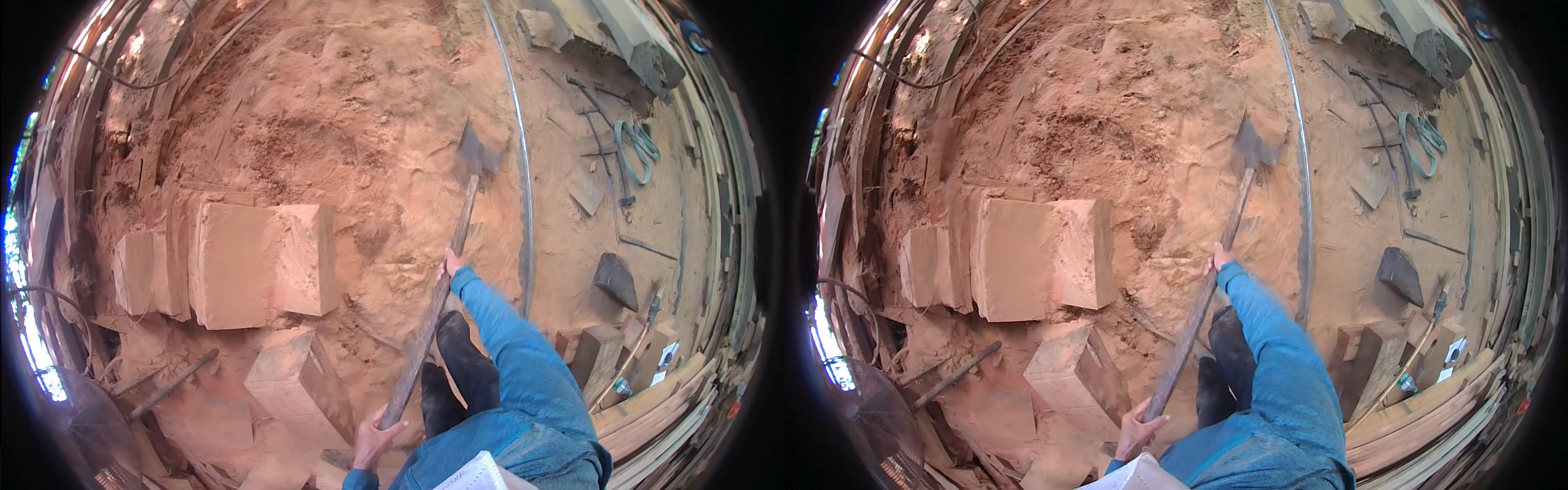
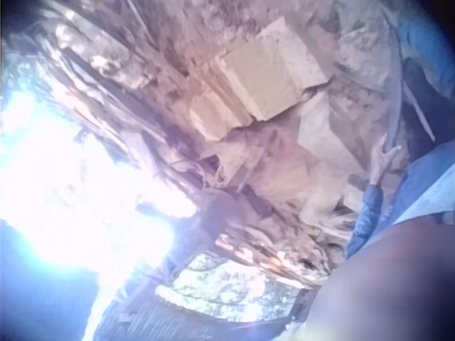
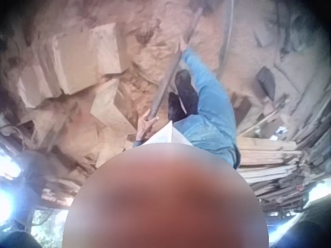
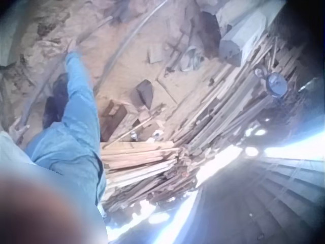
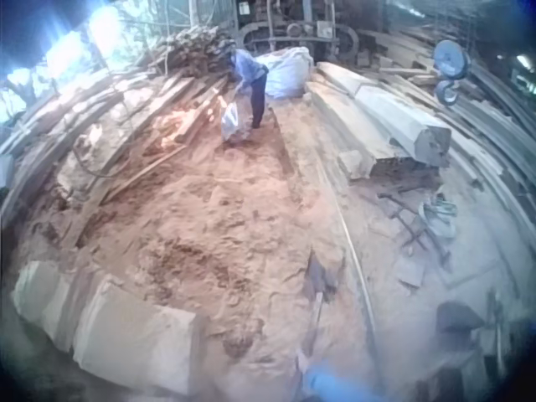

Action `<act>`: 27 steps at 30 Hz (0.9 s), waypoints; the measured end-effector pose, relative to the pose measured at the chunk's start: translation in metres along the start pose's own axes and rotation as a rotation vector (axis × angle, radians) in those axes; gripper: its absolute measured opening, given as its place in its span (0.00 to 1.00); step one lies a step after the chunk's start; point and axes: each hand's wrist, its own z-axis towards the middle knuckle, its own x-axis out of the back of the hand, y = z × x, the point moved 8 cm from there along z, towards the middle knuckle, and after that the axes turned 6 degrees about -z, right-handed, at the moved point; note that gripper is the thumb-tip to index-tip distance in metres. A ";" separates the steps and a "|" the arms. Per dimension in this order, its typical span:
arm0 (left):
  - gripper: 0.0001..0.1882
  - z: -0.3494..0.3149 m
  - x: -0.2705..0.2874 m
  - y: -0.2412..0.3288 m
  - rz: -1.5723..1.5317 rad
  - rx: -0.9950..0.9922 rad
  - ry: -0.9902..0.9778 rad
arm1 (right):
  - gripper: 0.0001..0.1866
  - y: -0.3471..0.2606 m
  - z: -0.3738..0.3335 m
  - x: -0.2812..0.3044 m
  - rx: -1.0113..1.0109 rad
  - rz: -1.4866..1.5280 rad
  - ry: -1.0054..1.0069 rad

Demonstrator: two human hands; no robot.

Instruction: The person uses a long-handled shovel to sweep and gather sawdust and wood debris on the floor of a woodworking shop. The worker repeatedly scoops material into a central pile while navigating around stacked lumber and bags.

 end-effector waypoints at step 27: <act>0.36 -0.045 0.005 -0.119 -0.200 -0.109 -0.078 | 0.15 0.105 -0.071 0.025 0.060 -0.034 -0.181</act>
